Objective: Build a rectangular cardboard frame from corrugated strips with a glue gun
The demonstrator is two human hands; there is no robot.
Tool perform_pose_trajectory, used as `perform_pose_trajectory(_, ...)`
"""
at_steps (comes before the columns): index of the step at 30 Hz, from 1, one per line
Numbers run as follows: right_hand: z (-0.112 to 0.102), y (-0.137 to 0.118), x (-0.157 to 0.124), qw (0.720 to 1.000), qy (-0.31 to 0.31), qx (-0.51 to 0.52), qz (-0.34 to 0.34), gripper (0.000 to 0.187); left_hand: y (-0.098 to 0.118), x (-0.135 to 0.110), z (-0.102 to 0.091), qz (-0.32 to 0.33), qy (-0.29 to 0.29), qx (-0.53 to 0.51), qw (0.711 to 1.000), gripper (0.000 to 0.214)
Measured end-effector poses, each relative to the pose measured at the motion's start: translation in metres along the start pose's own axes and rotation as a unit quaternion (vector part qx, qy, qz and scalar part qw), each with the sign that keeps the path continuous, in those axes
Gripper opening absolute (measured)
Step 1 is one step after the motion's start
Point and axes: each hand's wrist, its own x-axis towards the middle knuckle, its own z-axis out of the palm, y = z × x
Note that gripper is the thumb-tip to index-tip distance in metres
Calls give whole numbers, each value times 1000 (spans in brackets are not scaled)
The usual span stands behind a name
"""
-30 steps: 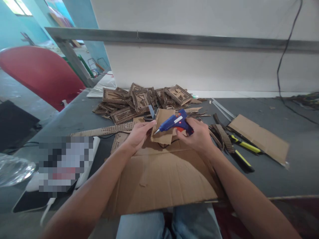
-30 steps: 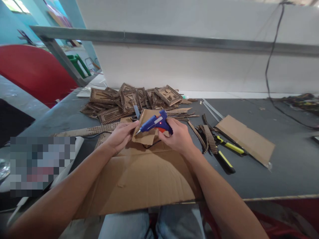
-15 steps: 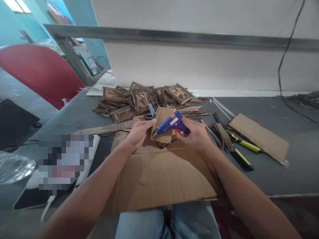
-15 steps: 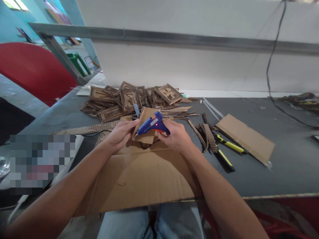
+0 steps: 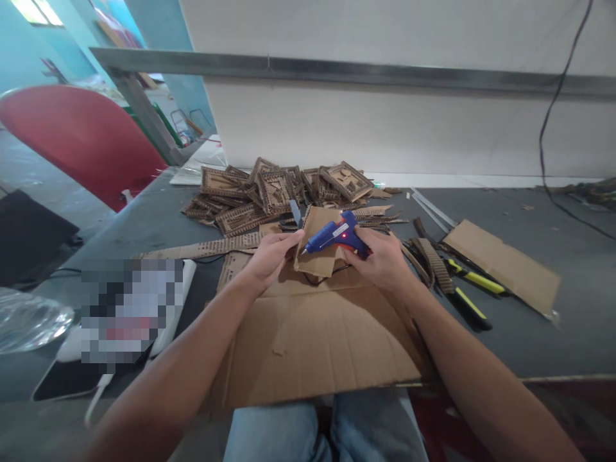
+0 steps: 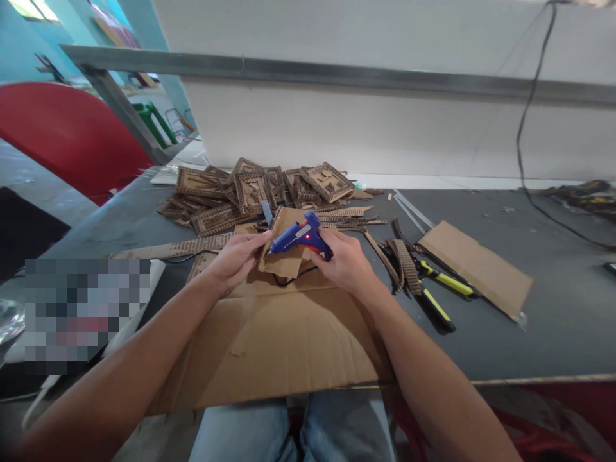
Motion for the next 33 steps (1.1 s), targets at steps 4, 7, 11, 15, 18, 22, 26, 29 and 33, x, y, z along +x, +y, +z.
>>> perform_pose_trajectory(4, 0, 2, 0, 1000, 6, -10, 12, 16, -1, 1, -2, 5, -1, 8, 1000, 33)
perform_pose_trajectory(7, 0, 4, 0, 1000, 6, -22, 21, 18, -2, 1, -3, 6, -6, 8, 1000, 33)
perform_pose_trajectory(11, 1, 6, 0, 999, 20, -29, 19, 20, -2, 1, -3, 0, -6, 5, 1000, 35)
perform_pose_trajectory(15, 2, 6, 0, 999, 20, -28, 15, 20, -2, 1, -4, -1, -10, 2, 1000, 38)
perform_pose_trajectory(18, 2, 7, 0, 999, 16, -28, 18, 21, -2, 2, -5, -2, -18, 0, 1000, 40)
perform_pose_trajectory(22, 2, 9, -1, 999, 20, -30, 22, 18, -2, 2, -7, -6, -29, 3, 1000, 41)
perform_pose_trajectory(26, 2, 10, -1, 999, 25, -29, 25, 16, -2, 3, -8, -10, -41, 5, 999, 45)
perform_pose_trajectory(29, 3, 11, -1, 999, 29, -31, 27, 15, -2, 3, -9, -9, -45, 12, 999, 44)
perform_pose_trajectory(33, 2, 12, -1, 998, 38, -33, 30, 11, -1, 2, -8, -14, -46, 13, 999, 41)
